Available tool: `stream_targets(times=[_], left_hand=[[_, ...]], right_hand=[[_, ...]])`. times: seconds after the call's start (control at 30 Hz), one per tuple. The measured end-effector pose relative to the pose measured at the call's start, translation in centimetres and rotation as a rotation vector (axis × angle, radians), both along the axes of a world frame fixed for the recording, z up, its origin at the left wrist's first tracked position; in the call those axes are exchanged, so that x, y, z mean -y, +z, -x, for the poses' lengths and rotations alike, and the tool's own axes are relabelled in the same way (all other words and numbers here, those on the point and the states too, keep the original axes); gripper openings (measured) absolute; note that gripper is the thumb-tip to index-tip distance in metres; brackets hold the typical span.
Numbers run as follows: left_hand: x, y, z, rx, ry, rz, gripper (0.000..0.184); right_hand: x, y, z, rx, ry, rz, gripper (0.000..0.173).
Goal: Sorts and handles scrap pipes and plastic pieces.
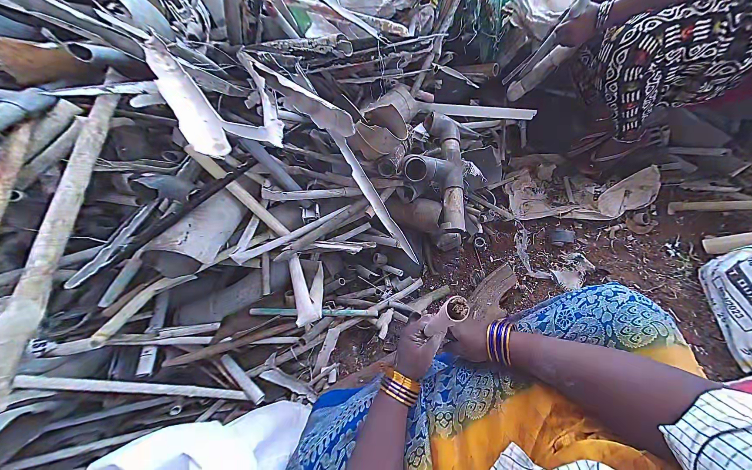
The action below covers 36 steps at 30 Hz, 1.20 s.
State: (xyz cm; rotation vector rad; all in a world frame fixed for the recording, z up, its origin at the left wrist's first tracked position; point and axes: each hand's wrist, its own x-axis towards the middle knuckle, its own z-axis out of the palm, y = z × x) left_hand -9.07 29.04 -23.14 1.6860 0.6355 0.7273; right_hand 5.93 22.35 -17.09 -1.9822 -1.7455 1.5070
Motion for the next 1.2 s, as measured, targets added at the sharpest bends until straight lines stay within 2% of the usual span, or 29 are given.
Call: stream_targets(times=[0.07, 0.13, 0.2, 0.27, 0.3, 0.4, 0.47, 0.67, 0.83, 1.0, 1.2], left_hand=[[0.3, 0.3, 0.1, -0.039, 0.025, -0.043, 0.015], [0.1, 0.4, 0.3, -0.168, 0.114, -0.19, 0.017], [-0.8, 1.0, 0.7, -0.346, 0.19, -0.284, 0.021], [-1.6, 2.5, 1.1, -0.566, 0.231, -0.31, 0.025], [-1.8, 3.4, 1.1, -0.695, 0.237, -0.294, 0.027], [-2.5, 4.6, 0.9, -0.903, 0.253, -0.235, 0.031], [-2.6, 4.7, 0.7, -0.947, 0.272, -0.223, 0.032], [-2.5, 4.9, 0.6, -0.947, 0.324, -0.352, 0.034], [-2.7, 4.7, 0.7, -0.918, 0.359, -0.423, 0.031], [-3.3, 4.8, 1.2, -0.898, 0.346, -0.485, 0.029], [-3.5, 4.8, 2.0, -0.872, 0.283, -0.477, 0.029]], right_hand=[[0.0, 0.4, 0.2, 0.011, 0.056, -0.016, 0.059], [0.0, 0.9, 0.1, 0.022, 0.087, -0.053, 0.066], [0.0, 2.1, -0.6, 0.022, 0.046, -0.147, 0.062], [0.1, 2.7, -2.2, -0.078, -0.169, -0.371, 0.045], [0.2, 2.7, -3.2, -0.171, -0.327, -0.475, 0.043], [0.2, 2.8, -5.6, -0.609, -0.734, -0.656, 0.058], [0.3, 3.3, -6.3, -0.815, -0.861, -0.707, 0.05], [0.1, 3.9, -6.9, -0.614, -1.015, -0.696, 0.031], [0.2, 4.7, -7.7, -0.669, -1.126, -0.651, 0.015], [0.6, 5.2, -8.8, -0.641, -1.055, -0.595, 0.009], [0.9, 4.3, -8.8, -0.386, -0.85, -0.795, 0.017]])
